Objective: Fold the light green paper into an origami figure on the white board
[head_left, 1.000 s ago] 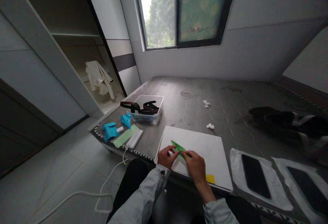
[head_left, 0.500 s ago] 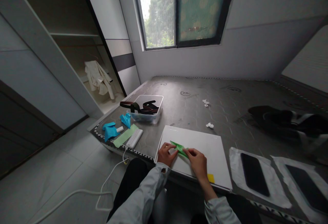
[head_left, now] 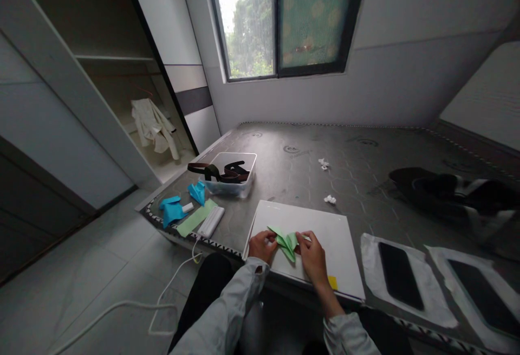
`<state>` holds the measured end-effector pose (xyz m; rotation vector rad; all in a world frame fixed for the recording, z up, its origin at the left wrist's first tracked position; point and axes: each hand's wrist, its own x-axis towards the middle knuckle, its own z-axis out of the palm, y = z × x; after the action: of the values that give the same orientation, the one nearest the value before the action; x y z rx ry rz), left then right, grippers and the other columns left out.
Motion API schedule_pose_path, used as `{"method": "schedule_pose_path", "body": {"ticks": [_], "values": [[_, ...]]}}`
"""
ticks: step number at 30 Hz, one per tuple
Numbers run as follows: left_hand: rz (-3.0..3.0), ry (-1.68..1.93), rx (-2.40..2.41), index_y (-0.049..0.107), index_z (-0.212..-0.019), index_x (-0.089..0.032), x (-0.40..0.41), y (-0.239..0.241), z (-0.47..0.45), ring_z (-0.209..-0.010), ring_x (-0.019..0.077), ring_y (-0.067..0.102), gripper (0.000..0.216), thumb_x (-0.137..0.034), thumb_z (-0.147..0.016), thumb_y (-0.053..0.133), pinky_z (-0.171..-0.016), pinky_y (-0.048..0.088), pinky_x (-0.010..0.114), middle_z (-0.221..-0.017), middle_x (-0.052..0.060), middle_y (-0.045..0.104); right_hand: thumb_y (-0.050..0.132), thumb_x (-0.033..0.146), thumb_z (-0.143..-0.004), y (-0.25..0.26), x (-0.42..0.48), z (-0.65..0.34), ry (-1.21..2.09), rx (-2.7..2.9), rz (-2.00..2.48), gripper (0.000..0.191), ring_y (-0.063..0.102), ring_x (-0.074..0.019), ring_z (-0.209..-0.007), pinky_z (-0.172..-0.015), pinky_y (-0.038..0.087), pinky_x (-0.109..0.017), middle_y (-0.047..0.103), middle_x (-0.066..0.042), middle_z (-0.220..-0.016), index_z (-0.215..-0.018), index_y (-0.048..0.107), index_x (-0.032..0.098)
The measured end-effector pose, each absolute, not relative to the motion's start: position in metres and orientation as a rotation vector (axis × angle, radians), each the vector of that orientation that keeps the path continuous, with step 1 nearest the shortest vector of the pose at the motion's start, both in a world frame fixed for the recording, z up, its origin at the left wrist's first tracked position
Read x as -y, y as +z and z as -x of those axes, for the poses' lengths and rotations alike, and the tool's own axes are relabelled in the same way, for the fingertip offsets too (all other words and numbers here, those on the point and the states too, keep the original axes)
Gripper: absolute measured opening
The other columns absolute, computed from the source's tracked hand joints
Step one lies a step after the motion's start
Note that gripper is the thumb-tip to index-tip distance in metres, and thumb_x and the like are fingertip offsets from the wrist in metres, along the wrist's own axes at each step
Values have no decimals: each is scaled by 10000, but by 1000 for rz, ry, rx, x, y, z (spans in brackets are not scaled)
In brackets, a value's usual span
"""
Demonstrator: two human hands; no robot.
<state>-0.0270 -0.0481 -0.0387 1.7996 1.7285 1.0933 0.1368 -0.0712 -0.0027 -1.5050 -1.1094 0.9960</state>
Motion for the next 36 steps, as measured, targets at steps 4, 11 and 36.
{"method": "schedule_pose_path", "body": {"ticks": [4,11,36], "values": [[-1779,1042,-1740,660,-616,-190,49,-34,25,-571,130,604,88,-214,-700,655,-589,424,229,-589,-23,660,488,745,-711,-2,69,-142,955,1061,1542,536,656,-229,-548,-571,528,-332,691,-24,-594,-852,545,231],[-1740,1083,-1697,472,-589,-209,55,-24,29,-519,106,483,168,-238,-755,475,-542,339,219,-551,-65,443,366,747,-728,-4,61,-171,759,882,1729,590,642,-248,-616,-590,477,-337,702,-101,-740,-900,531,207],[-1837,1274,-1673,736,-750,-205,61,-25,28,-513,97,518,228,-326,-860,578,-531,433,214,-689,-1,590,360,695,-790,-1,66,-149,839,1146,1641,477,641,-219,-474,-496,474,-305,642,9,-566,-891,503,251]]}}
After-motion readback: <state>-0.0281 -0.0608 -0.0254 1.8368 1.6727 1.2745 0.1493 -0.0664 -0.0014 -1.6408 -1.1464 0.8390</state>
